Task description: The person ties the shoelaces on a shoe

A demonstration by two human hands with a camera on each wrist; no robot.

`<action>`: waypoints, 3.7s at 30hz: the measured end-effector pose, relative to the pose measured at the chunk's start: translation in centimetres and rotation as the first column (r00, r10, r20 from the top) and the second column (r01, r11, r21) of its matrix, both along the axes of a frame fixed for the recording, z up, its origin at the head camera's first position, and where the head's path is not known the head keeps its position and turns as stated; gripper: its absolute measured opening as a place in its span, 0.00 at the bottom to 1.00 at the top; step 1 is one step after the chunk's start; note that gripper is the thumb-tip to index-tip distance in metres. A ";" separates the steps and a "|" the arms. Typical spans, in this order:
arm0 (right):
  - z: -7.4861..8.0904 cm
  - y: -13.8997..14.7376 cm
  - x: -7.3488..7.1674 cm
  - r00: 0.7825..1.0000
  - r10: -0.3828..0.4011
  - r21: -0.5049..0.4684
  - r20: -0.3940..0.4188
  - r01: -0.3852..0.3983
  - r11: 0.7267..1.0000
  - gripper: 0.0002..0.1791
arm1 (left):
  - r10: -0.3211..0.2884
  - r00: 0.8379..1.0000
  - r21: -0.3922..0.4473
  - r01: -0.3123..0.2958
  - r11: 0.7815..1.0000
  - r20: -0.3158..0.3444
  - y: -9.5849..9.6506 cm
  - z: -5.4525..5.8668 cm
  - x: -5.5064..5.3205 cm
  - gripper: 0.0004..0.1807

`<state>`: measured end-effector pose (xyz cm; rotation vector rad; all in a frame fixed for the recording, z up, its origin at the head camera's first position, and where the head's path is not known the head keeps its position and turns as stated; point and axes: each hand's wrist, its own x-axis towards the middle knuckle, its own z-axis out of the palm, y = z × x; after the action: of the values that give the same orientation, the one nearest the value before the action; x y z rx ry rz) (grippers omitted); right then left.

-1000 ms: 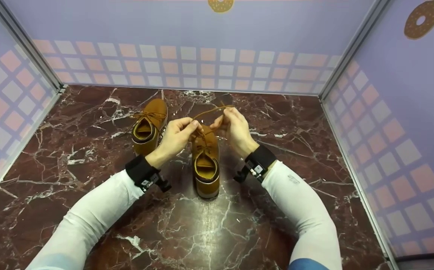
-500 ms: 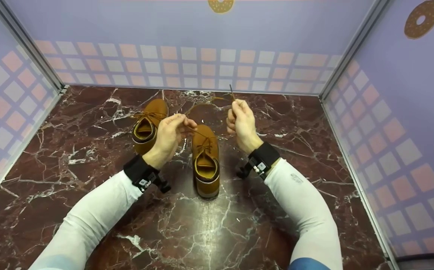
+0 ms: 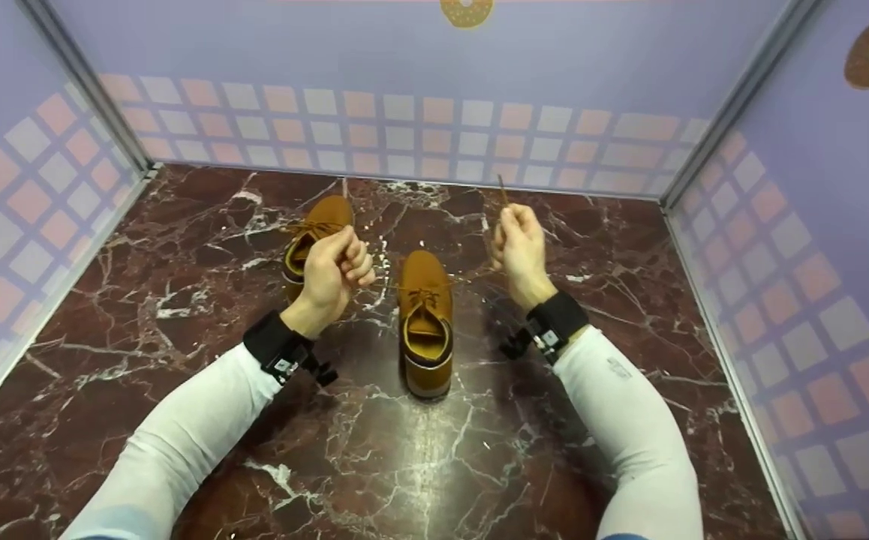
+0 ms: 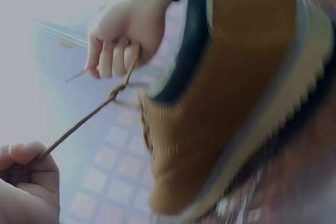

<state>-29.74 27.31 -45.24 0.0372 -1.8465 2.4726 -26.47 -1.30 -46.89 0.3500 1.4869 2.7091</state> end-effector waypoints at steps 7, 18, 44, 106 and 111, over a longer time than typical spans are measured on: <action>-1.0 2.0 -0.6 0.999 -0.032 0.045 0.024 0.031 0.999 0.10 | 0.049 0.959 -0.444 -0.175 0.879 -0.280 -0.8 -1.7 -1.0 0.29; -2.9 3.5 -0.9 0.995 -0.063 0.330 0.077 0.034 0.943 0.08 | 0.074 0.891 -0.747 -0.419 0.516 -0.449 -2.8 -5.5 -2.9 0.31; -6.1 2.9 1.0 1.000 0.014 0.764 -0.021 0.007 0.645 0.17 | -0.103 0.995 -0.951 0.028 0.308 -0.004 -1.9 -1.6 1.4 0.58; -6.0 1.0 5.0 0.919 0.395 0.853 -0.006 -0.202 0.482 0.05 | -0.386 0.887 -0.351 0.457 0.818 0.255 -1.0 -1.3 0.5 0.09; -5.9 1.0 5.2 0.913 0.408 0.846 -0.018 -0.203 0.493 0.04 | -0.311 0.891 -0.231 0.396 0.889 0.330 0.4 -2.0 0.2 0.12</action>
<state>-24.50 28.34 -51.13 0.7085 -2.8904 1.3339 -26.26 -0.93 -48.87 0.1864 1.5305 2.1114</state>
